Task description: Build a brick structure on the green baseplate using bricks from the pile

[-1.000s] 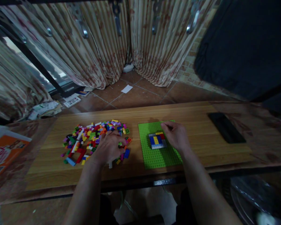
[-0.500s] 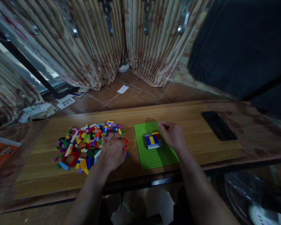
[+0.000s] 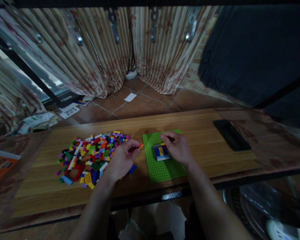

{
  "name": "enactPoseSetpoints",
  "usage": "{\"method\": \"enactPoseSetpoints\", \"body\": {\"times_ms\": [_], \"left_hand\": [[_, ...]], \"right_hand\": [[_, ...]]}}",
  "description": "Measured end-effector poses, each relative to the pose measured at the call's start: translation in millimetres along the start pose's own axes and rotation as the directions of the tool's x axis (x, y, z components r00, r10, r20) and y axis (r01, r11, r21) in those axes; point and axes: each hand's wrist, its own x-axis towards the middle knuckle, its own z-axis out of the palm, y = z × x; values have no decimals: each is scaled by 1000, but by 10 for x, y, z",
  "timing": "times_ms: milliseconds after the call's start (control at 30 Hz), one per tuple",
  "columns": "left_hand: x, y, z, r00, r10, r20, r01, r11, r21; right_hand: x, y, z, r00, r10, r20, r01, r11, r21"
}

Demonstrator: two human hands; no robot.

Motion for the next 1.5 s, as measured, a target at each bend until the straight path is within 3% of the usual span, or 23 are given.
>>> {"method": "enactPoseSetpoints", "body": {"times_ms": [133,300,467,900,1200,1500], "left_hand": [[15,69,73,999,18,-34,-18,1000,2],[41,149,131,995,47,-86,-49,998,-26],[49,122,159,996,42,-75,-48,996,-78],[39,40,189,1000,0,-28,-7,961,-275],[-16,-22,102,998,7,-62,-25,957,-289],[-77,-52,-77,999,40,6,-37,958,-284]], "right_hand": [[-64,-87,114,990,-40,133,9,974,228],[-110,-168,214,970,-107,218,34,949,314],[-103,-205,203,964,-139,227,59,944,325],[-144,-160,210,958,-46,283,-35,961,275],[-172,-176,394,941,-89,327,19,977,211],[-147,-222,430,897,-142,418,38,968,246]]}}
